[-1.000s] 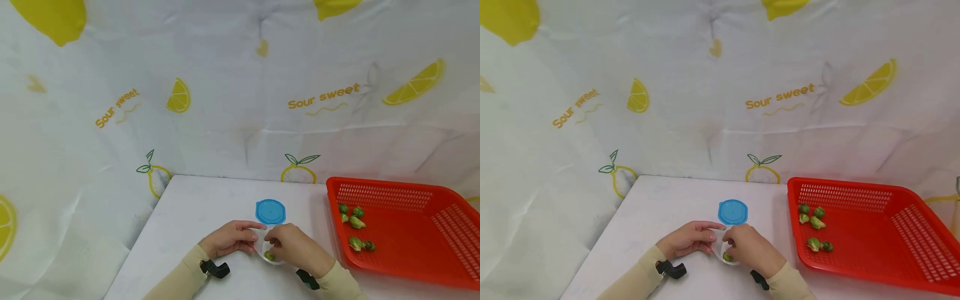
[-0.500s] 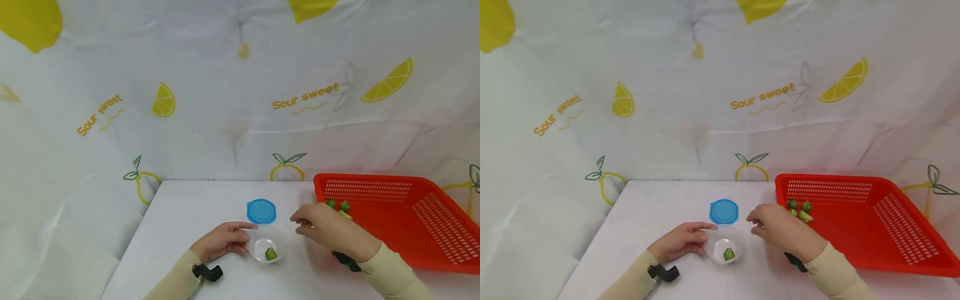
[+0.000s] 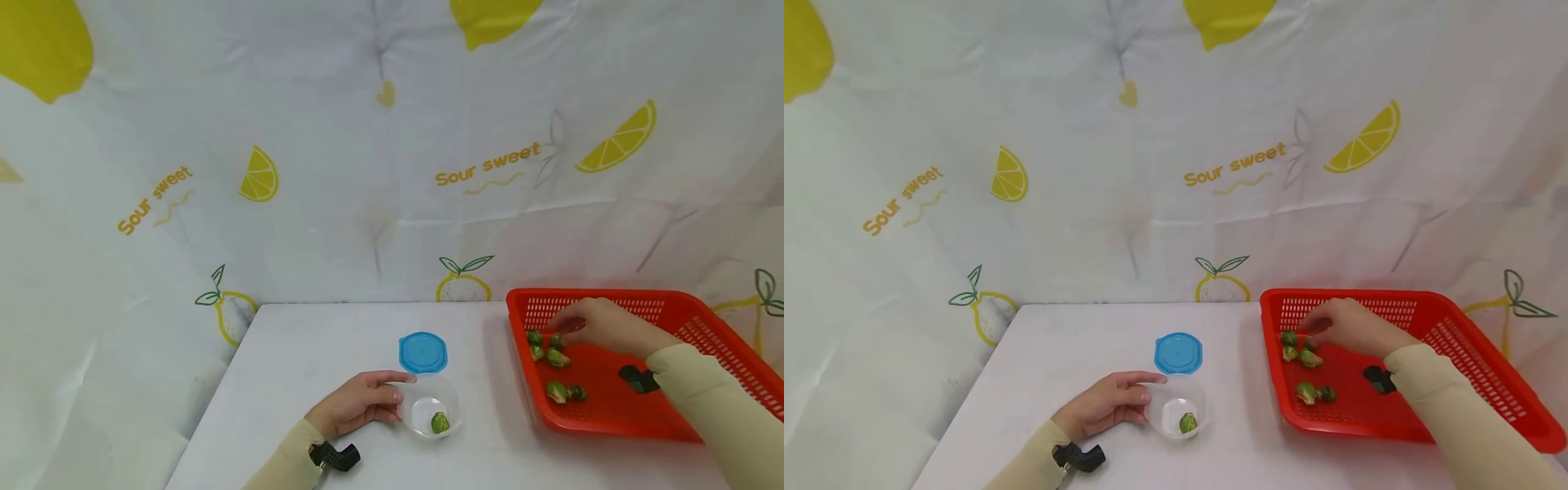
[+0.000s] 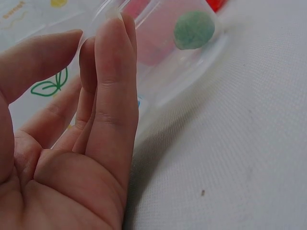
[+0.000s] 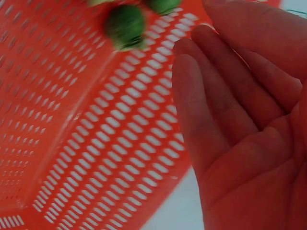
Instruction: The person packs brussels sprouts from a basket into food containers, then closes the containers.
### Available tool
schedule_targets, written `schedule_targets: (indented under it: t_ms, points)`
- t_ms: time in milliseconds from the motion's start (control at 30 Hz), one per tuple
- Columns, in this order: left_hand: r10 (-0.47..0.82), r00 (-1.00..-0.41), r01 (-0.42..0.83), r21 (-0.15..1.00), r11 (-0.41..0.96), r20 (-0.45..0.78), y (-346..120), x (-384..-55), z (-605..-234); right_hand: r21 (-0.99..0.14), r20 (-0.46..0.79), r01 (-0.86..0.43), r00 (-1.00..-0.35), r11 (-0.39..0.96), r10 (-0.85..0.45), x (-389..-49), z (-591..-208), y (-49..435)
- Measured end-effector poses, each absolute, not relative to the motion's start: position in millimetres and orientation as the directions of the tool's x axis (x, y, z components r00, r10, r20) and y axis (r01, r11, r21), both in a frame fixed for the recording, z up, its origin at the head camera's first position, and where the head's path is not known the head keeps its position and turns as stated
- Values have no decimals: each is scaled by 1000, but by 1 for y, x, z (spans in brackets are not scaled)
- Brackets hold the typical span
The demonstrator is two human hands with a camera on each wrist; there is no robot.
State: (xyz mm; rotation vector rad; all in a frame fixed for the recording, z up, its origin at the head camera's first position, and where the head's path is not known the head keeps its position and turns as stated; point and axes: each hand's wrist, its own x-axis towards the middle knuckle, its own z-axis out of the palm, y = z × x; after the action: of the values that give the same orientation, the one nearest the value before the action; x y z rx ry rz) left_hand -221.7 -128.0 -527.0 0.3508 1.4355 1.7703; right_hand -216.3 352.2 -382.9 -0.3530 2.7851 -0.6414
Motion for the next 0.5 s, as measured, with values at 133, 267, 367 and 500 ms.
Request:
schedule_targets:
  t_ms: [133,267,367,500]
  points:
    - [725,-637,-404,914,-25,-262,-129,-221,-528,-442,-214,-181,-930,878,-300,-229,-393,362]
    - [720,-643,-401,916,-25,-262,-128,-221,-527,-421,-221,-194,-925,886,-308,-238,-401,367]
    - [715,-646,-406,914,-25,-268,-129,-221,-527,-414,-230,-190,-924,890,-304,-243,-407,369]
    - [715,-646,-408,912,-28,-267,-130,-221,-525,-411,-240,-184,-923,893,-300,-249,-413,371]
